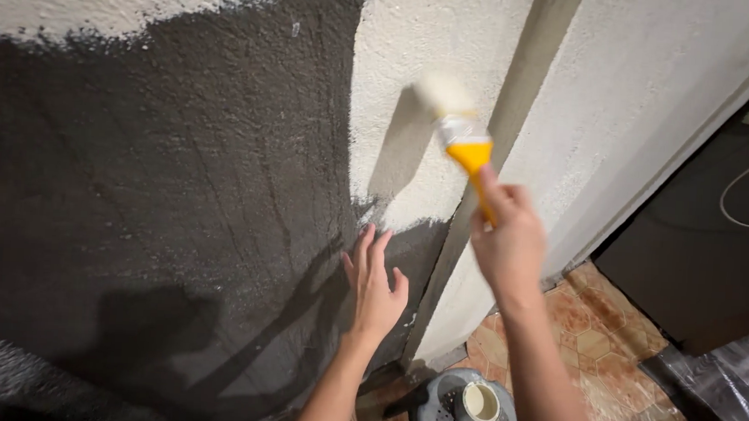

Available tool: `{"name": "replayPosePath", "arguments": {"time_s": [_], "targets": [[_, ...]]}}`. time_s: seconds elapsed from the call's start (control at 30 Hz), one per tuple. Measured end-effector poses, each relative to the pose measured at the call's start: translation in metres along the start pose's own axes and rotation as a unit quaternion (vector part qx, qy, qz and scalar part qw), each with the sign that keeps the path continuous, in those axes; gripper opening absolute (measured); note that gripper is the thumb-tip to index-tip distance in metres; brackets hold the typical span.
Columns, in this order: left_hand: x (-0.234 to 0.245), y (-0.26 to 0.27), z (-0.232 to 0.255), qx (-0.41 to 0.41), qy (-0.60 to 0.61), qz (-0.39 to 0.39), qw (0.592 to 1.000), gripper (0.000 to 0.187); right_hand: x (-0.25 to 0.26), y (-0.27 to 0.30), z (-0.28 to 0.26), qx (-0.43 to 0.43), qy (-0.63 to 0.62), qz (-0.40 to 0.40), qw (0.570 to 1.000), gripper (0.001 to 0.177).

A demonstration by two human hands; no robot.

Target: The person paints a textured wall white using a yellow-handled brush. They repeatedly dip the brush into a small container on a stool and apply paint in vertical strokes along a corner edge, gradually covering the dark surface.

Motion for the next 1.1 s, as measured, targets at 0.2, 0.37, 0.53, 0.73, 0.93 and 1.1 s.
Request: {"name": "replayPosePath", "arguments": {"time_s": [0.2,0.37,0.53,0.73,0.93,1.1], "targets": [[0.014,-0.002,-0.009,0.005,-0.019,-0.004,1.000,0.067,-0.099,0.101,0.026,-0.021,-0.001,-0.145,0.989,0.060],[0.012,-0.002,-0.008,0.005,-0.011,-0.008,1.000,0.066,-0.105,0.108,0.036,-0.026,0.068,-0.219,0.973,0.051],[0.017,-0.002,-0.003,-0.006,0.014,-0.005,1.000,0.069,-0.025,0.046,-0.018,-0.015,0.030,-0.102,0.994,0.051],[0.048,-0.001,-0.010,0.011,0.012,-0.012,1.000,0.068,-0.033,0.047,-0.042,0.009,-0.015,0.010,1.000,0.051],[0.076,0.003,-0.023,0.002,0.000,0.007,1.000,0.069,-0.120,0.129,-0.005,0.002,0.054,-0.133,0.990,0.050],[0.079,0.003,-0.022,-0.014,-0.013,-0.014,1.000,0.069,-0.108,0.106,-0.012,-0.024,0.166,-0.253,0.953,0.039]]}}
Point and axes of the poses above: each hand's wrist, its own y-axis away from the middle knuckle, its own x-axis out of the back of the hand, z = x × y, the point moved 6 cm from there along -y, towards the middle knuckle, and after that the axes turned 1 degree about x, right-handed, at the moved point
